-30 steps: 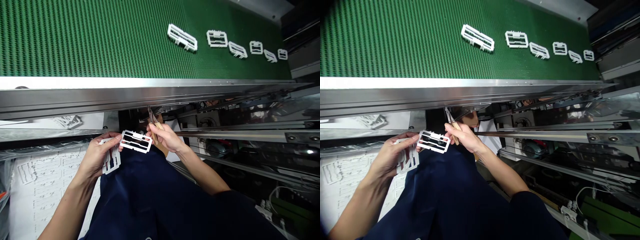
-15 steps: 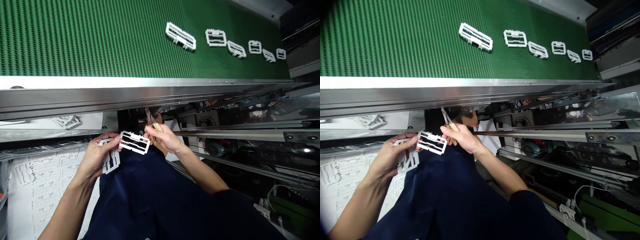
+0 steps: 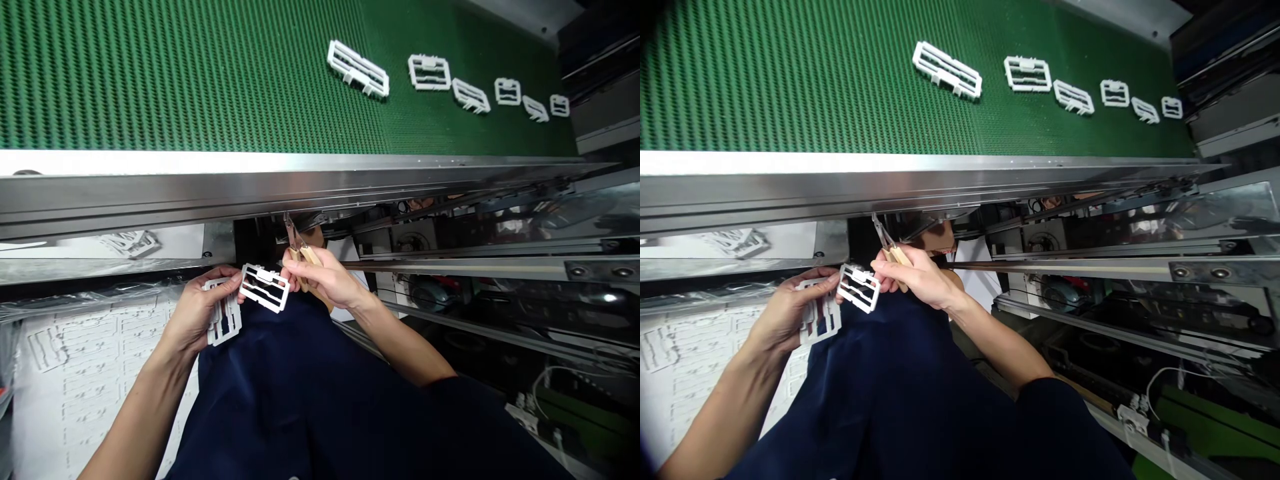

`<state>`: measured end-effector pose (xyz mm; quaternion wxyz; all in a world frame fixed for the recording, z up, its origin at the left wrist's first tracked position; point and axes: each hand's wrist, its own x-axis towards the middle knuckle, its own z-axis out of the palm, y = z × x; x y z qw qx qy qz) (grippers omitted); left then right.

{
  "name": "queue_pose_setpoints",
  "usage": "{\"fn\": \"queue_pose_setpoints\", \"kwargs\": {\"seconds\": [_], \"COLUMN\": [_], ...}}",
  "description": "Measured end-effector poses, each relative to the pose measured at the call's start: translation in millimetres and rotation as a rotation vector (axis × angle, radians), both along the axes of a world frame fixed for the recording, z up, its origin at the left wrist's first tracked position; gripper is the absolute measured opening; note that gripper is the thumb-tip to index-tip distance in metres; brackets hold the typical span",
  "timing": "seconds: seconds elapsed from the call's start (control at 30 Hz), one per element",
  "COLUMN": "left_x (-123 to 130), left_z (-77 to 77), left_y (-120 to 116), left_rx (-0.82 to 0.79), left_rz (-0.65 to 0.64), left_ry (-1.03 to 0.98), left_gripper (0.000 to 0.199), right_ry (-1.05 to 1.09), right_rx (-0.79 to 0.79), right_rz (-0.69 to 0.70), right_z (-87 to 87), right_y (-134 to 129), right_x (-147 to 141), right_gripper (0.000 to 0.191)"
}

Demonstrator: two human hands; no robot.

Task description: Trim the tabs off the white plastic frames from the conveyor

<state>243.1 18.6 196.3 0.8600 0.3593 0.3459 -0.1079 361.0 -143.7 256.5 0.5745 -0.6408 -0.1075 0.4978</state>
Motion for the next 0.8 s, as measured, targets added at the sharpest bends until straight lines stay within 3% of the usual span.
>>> {"fn": "queue_pose_setpoints", "kwargs": {"seconds": [0.17,0.4,0.57,0.8], "left_x": [-0.4,-3.5,-6.2,-1.4], "left_z": [-2.4,-1.2,4.6,2.0], "left_y": [-1.2,4.1,14.5,17.7], "left_rx": [-0.017,0.111,0.186,0.405], "left_rz": [0.015,0.014,-0.097,-0.254], "left_ry": [0.017,-0.027,-0.142,-0.109], "left_gripper": [0.021,0.020,0.021,0.023], "right_ry": [-0.036,-0.279,-0.302,-0.370], "right_rx": [0.007,-0.178,-0.191,-0.210], "right_rz": [0.012,-0.001,0.006,0.025], "right_z": [0.3,-6.5,-15.0,-18.4], "right_y": [0.5,-8.1,-17.0,-19.4], "right_x": [-1.9,-1.4,0.6,-1.9], "right_gripper": [0.027,0.029,0.028,0.024]}}
